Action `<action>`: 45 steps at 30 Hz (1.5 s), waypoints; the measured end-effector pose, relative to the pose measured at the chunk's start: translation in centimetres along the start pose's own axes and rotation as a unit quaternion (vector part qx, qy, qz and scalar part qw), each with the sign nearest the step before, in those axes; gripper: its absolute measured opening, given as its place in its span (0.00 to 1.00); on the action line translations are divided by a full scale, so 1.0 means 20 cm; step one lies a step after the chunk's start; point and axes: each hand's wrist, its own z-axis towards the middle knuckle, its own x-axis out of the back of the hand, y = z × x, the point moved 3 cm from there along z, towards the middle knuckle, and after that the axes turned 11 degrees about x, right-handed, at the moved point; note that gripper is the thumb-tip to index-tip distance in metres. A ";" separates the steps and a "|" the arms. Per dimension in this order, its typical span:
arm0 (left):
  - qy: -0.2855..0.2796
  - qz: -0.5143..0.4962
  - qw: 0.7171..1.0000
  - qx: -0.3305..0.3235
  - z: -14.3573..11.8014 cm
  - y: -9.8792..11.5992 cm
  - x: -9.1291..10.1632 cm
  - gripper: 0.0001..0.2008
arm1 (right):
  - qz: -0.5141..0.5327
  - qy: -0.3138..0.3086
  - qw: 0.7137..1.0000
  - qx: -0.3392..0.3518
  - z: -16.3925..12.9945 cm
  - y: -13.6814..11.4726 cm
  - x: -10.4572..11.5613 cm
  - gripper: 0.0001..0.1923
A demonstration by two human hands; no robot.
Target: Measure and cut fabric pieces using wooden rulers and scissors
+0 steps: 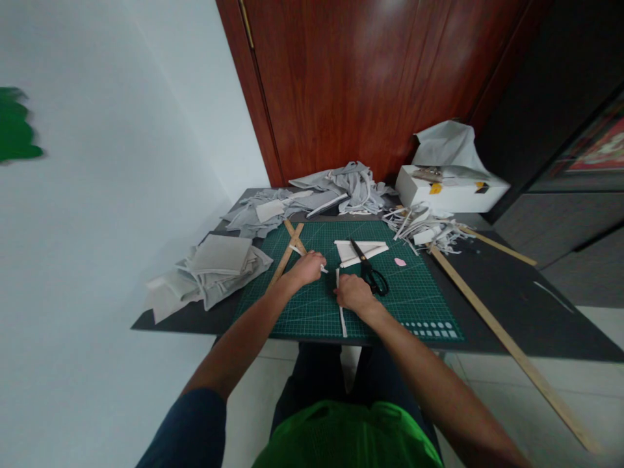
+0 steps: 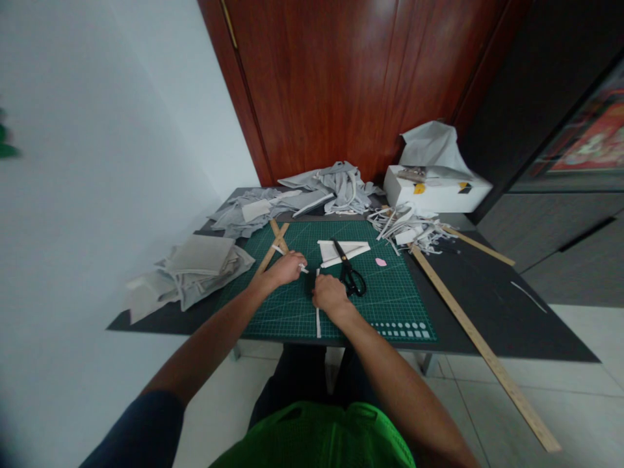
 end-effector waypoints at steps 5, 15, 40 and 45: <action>-0.005 0.005 1.000 -0.021 -0.01 0.01 0.01 0.12 | 0.092 0.027 0.995 -0.036 0.05 0.09 -0.04 0.12; 0.104 -0.301 0.941 0.117 0.12 0.21 0.03 0.10 | 0.196 0.225 0.953 -0.043 0.09 0.23 0.05 0.09; -0.003 -0.466 0.882 0.068 0.73 0.84 -0.05 0.11 | 0.240 0.299 0.905 -0.184 0.03 0.94 0.25 0.19; -0.029 -0.502 0.860 0.080 0.84 0.92 -0.12 0.19 | 0.191 0.295 0.905 -0.240 0.06 1.17 0.32 0.21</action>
